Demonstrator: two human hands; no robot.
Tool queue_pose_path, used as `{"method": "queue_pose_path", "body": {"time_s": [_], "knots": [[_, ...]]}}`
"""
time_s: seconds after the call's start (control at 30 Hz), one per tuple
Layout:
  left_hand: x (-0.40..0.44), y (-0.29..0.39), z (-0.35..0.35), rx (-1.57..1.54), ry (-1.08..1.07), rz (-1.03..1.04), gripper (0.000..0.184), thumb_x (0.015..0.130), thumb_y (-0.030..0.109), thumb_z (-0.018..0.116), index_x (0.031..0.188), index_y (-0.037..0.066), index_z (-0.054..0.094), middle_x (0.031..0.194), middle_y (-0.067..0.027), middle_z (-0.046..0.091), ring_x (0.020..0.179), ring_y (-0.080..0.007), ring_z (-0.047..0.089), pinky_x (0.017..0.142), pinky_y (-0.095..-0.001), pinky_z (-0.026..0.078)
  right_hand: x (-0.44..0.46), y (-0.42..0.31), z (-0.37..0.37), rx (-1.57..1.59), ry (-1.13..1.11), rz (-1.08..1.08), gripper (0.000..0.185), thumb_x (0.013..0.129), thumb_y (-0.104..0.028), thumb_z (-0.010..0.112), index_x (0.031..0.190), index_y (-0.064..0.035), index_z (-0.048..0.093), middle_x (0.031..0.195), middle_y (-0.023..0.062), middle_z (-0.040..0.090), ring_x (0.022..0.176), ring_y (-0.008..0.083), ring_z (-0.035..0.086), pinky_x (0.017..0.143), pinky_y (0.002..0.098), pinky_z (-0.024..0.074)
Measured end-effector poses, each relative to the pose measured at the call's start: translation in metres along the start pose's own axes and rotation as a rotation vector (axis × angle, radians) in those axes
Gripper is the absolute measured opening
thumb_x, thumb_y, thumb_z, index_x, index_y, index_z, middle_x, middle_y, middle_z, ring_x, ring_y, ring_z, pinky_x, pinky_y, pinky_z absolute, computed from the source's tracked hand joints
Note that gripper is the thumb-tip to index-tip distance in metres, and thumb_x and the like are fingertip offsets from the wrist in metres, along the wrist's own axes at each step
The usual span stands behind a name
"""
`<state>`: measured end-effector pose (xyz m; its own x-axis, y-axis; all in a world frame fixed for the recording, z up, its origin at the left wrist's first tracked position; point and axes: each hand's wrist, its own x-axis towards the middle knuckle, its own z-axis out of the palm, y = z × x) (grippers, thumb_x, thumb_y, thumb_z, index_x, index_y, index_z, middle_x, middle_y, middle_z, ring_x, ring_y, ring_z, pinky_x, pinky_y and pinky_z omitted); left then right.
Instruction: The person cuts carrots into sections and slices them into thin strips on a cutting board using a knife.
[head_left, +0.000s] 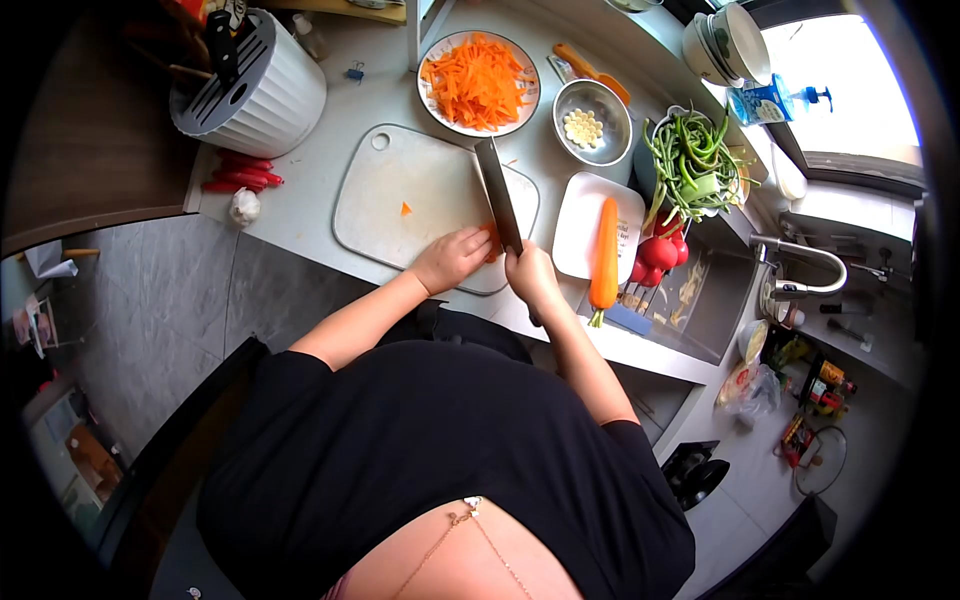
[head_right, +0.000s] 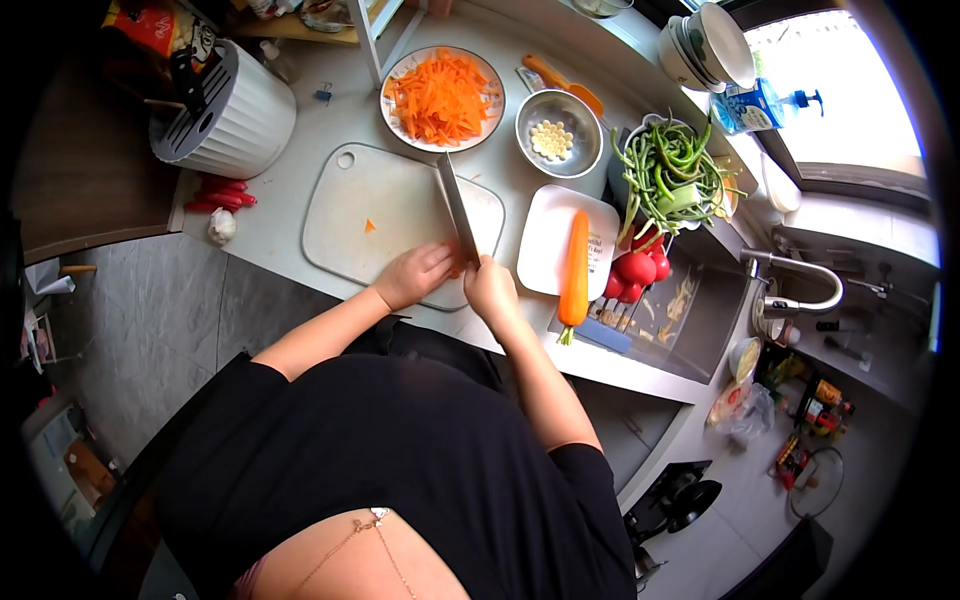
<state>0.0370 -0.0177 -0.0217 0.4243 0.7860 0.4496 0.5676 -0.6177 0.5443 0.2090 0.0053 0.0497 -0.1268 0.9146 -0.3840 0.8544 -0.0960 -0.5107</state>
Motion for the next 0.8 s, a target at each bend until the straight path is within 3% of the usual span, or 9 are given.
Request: {"method": "queue_pose_path", "body": {"time_s": [0.17, 0.2, 0.43, 0.63, 0.8], "knots": [[0.007, 0.006, -0.008, -0.038, 0.042, -0.026, 0.022, 0.081, 0.014, 0.065, 0.099, 0.002, 0.062, 0.109, -0.0109, 0.059, 0.091, -0.0294, 0.059, 0.074, -0.0381, 0.052, -0.012, -0.013, -0.015, -0.017, 0.000, -0.009, 0.028, 0.090, -0.022, 0.051, 0.084, 0.0045, 0.060, 0.074, 0.0299, 0.061, 0.073, 0.0462, 0.061, 0.070, 0.0536, 0.0484], [0.002, 0.005, -0.009, -0.040, -0.041, -0.061, 0.024, 0.082, 0.015, 0.064, 0.101, 0.001, 0.061, 0.110, -0.0122, 0.059, 0.093, -0.0300, 0.059, 0.073, -0.0387, 0.052, -0.018, -0.013, -0.016, 0.009, 0.013, 0.000, 0.028, 0.090, -0.022, 0.051, 0.084, 0.0044, 0.060, 0.073, 0.0299, 0.061, 0.072, 0.0461, 0.061, 0.069, 0.0535, 0.0486], [0.004, 0.003, -0.005, -0.002, 0.072, 0.024, 0.029, 0.080, 0.014, 0.065, 0.105, 0.000, 0.062, 0.111, -0.0113, 0.059, 0.097, -0.0284, 0.059, 0.076, -0.0377, 0.053, -0.013, -0.005, -0.005, -0.063, -0.087, 0.046, 0.025, 0.088, -0.020, 0.053, 0.086, 0.0048, 0.060, 0.077, 0.0295, 0.062, 0.075, 0.0460, 0.061, 0.072, 0.0531, 0.0487], [0.000, 0.002, -0.005, -0.030, 0.022, 0.009, 0.027, 0.081, 0.011, 0.061, 0.106, 0.000, 0.062, 0.115, -0.0118, 0.058, 0.099, -0.0285, 0.059, 0.079, -0.0375, 0.053, 0.000, -0.010, 0.005, -0.073, -0.036, -0.007, 0.024, 0.087, -0.018, 0.054, 0.087, 0.0047, 0.060, 0.077, 0.0306, 0.061, 0.075, 0.0467, 0.061, 0.071, 0.0520, 0.0493], [0.004, 0.004, -0.013, -0.008, 0.033, 0.010, 0.026, 0.081, 0.010, 0.058, 0.105, 0.000, 0.061, 0.112, -0.0125, 0.058, 0.097, -0.0287, 0.059, 0.078, -0.0374, 0.052, -0.020, -0.009, -0.012, 0.056, -0.008, 0.018, 0.024, 0.093, -0.021, 0.053, 0.096, 0.0028, 0.052, 0.078, 0.0311, 0.060, 0.078, 0.0490, 0.059, 0.067, 0.0486, 0.0474]]}}
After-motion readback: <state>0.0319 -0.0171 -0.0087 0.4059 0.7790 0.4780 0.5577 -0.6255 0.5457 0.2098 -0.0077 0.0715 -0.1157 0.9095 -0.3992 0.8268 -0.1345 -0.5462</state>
